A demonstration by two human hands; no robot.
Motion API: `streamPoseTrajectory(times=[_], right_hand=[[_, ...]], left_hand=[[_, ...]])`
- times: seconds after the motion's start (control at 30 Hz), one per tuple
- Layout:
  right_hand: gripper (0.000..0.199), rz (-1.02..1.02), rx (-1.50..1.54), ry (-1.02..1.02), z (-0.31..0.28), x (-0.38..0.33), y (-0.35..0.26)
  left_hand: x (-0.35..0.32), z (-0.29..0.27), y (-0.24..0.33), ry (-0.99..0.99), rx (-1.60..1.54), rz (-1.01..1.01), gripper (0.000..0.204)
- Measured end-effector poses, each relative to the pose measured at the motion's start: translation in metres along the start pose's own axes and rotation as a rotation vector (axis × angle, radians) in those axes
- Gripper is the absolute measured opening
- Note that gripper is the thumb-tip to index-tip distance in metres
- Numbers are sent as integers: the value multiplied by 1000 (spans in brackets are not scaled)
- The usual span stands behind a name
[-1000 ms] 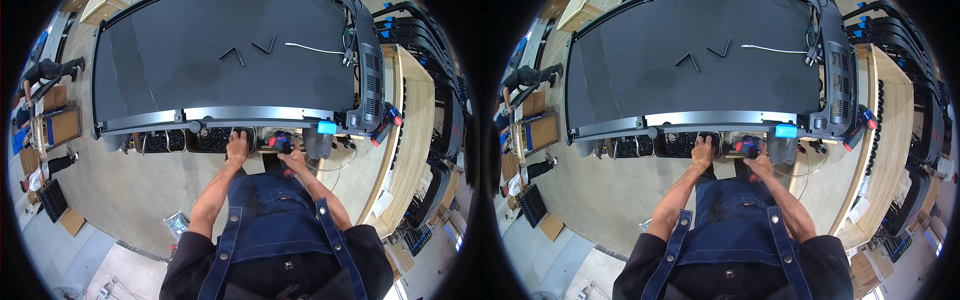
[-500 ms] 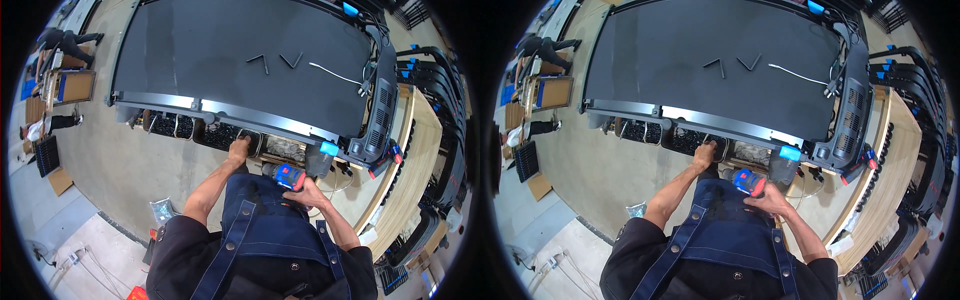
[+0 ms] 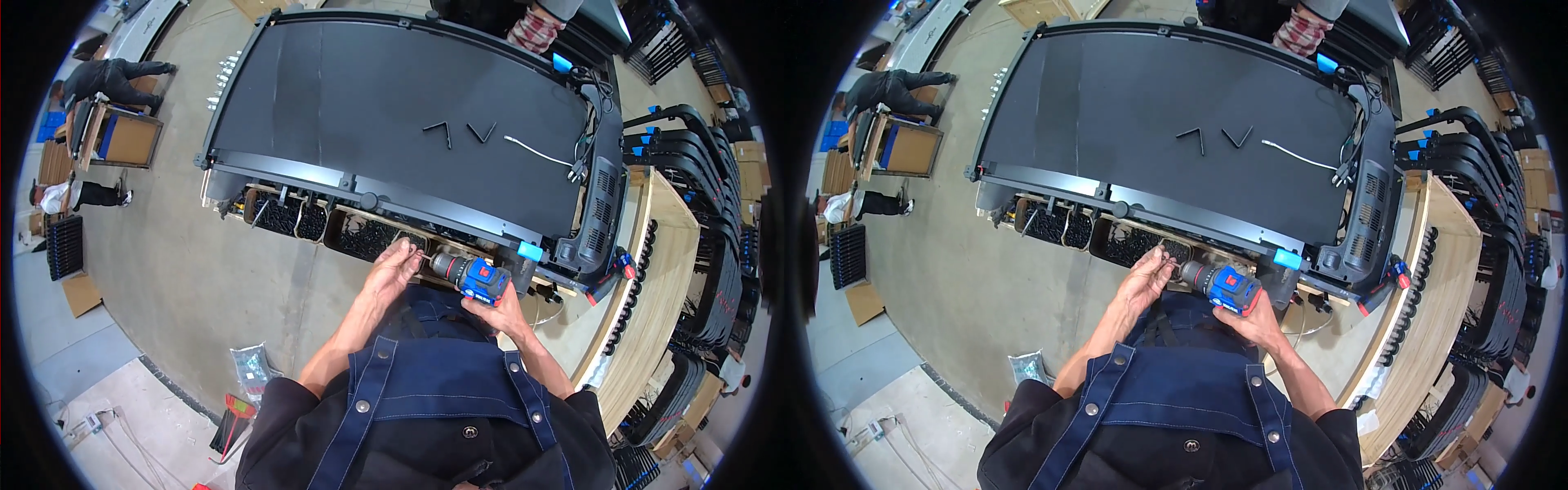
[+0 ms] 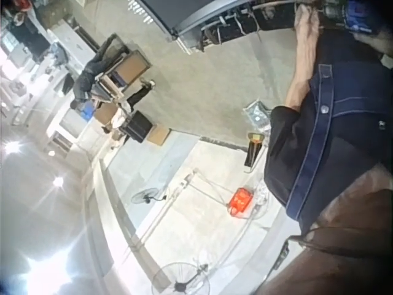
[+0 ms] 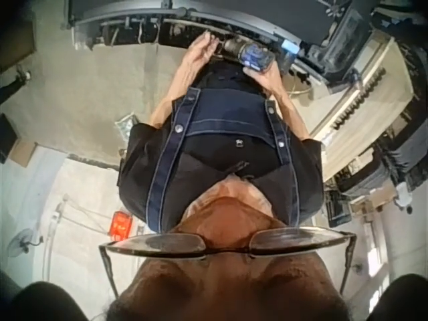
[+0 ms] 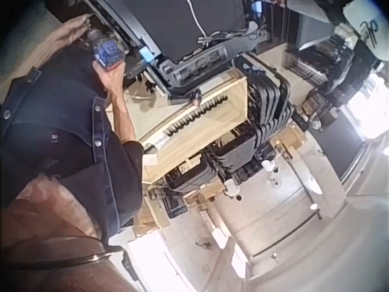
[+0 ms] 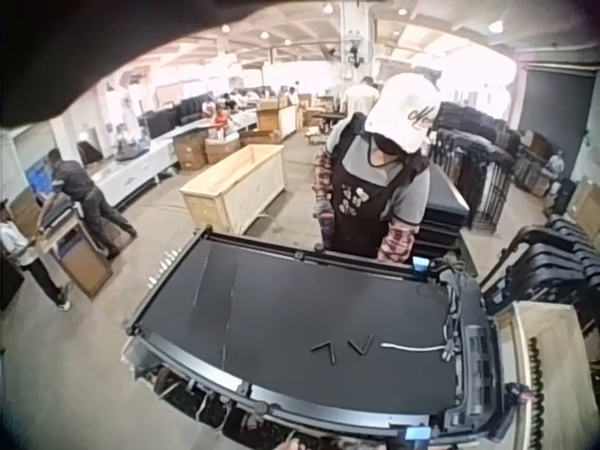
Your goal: Assemble treadmill components, including the belt and motor cover, on a production line.
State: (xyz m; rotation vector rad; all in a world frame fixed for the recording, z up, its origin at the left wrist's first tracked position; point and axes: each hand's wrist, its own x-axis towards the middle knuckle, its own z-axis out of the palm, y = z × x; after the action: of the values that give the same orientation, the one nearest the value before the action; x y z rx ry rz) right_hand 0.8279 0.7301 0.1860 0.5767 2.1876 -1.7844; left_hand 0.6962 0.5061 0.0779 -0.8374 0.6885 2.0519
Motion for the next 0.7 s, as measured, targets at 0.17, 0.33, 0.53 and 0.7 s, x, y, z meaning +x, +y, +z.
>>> streamPoseTrajectory(times=[0.17,0.33,0.53,0.7], right_hand=[[33,-59,35,12,5,1,-5],[35,-24,53,22,1,-2,-10],[44,-292,-184,76,-9,-4,-23],[38,-249,0,122,-8,-7,-21]], left_hand=[[-14,17,4,-57,-68,33,16],[-27,41,11,-49,16,101,13],[-38,80,14,-6,425,354,24],[-39,115,27,-152,495,339,41]])
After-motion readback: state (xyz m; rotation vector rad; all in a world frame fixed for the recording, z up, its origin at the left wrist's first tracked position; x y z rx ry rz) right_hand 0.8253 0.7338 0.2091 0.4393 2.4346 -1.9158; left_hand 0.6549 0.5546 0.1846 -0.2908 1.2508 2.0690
